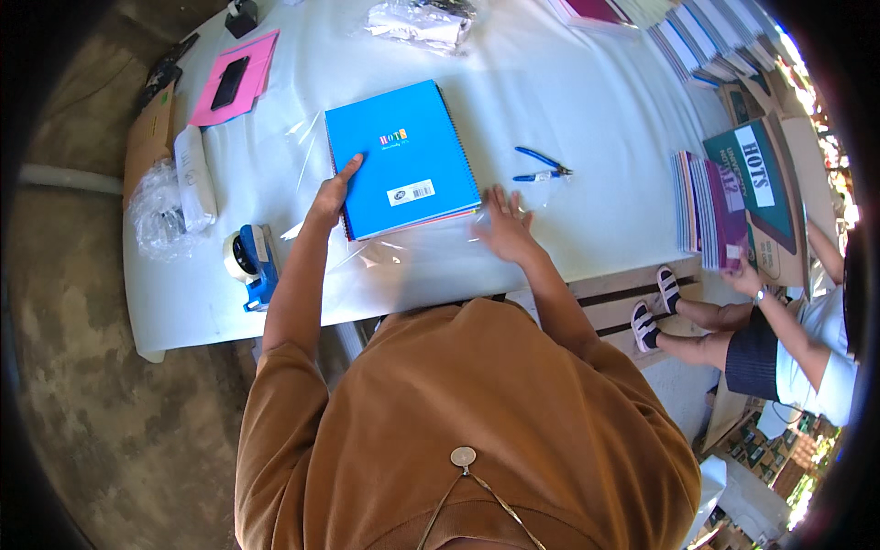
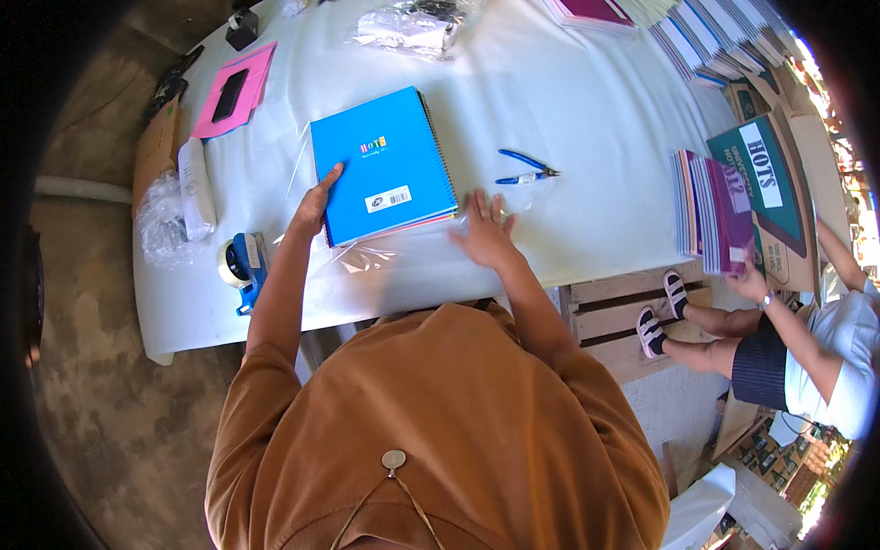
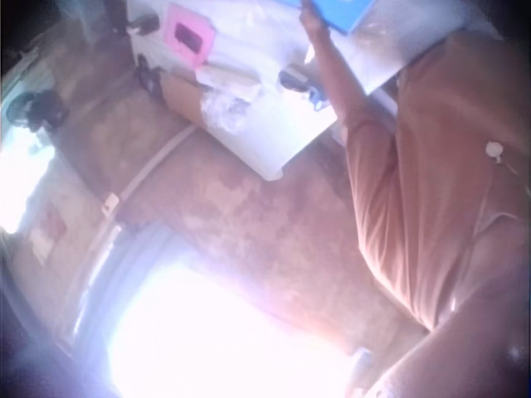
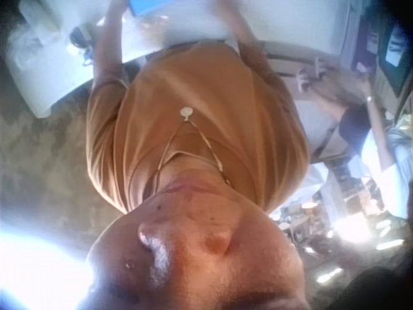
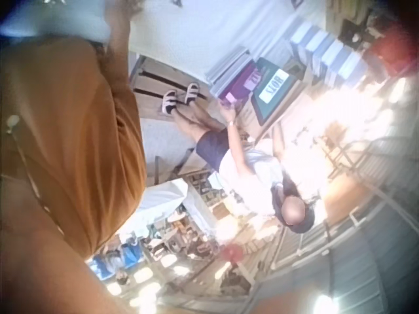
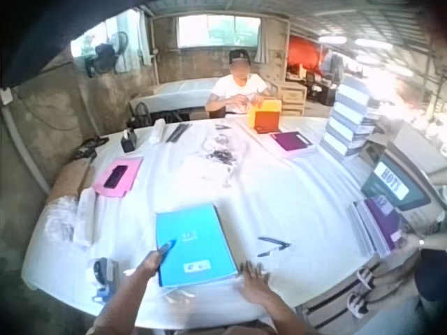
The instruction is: The person places stacks of notebooks into clear plastic bags, folds the bags closed, and secures them with adhesive tape before setting them aside.
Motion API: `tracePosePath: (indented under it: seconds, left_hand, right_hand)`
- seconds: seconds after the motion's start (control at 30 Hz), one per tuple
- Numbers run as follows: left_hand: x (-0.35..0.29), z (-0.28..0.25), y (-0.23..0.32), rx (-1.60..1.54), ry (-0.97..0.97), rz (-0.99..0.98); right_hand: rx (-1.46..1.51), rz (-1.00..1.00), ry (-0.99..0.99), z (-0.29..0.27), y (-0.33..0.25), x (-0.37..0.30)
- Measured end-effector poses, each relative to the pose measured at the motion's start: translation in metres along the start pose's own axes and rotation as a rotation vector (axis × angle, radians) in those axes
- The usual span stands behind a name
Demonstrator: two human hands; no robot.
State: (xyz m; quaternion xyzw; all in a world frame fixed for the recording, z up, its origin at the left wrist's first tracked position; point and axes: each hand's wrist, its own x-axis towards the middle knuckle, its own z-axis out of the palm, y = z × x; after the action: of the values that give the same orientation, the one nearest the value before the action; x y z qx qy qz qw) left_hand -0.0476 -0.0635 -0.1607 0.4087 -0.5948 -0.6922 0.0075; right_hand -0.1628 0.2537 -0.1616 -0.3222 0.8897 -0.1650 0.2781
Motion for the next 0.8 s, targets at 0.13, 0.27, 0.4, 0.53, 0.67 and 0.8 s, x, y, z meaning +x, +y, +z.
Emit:
tracePosePath:
  seconds: [0.13,0.27,0.4,0.53,0.67,0.8]
  left_hand:
    - [-0.013,0.003,0.006,0.048,0.065,-0.067]
    - [-0.02,0.003,0.01,0.026,0.022,-0.048]
    - [-0.036,0.005,0.004,0.067,0.067,-0.055]
    - [-0.061,0.011,-0.002,0.068,0.084,-0.11]
    - [-0.065,0.011,-0.006,0.14,0.11,-0.135]
    - [-0.05,0.008,-0.011,0.036,0.038,-0.071]
  right_hand:
    - [-0.272,0.016,-0.187,-0.004,-0.002,-0.038]
    - [-0.316,0.034,-0.231,-0.009,-0.011,-0.042]
    - [-0.324,0.03,-0.217,-0.006,-0.012,-0.038]
    - [-0.329,0.048,-0.228,-0.006,-0.011,-0.038]
    - [-0.285,0.03,-0.222,-0.006,-0.01,-0.039]
    - [-0.266,0.008,-0.162,-0.004,0.002,-0.045]
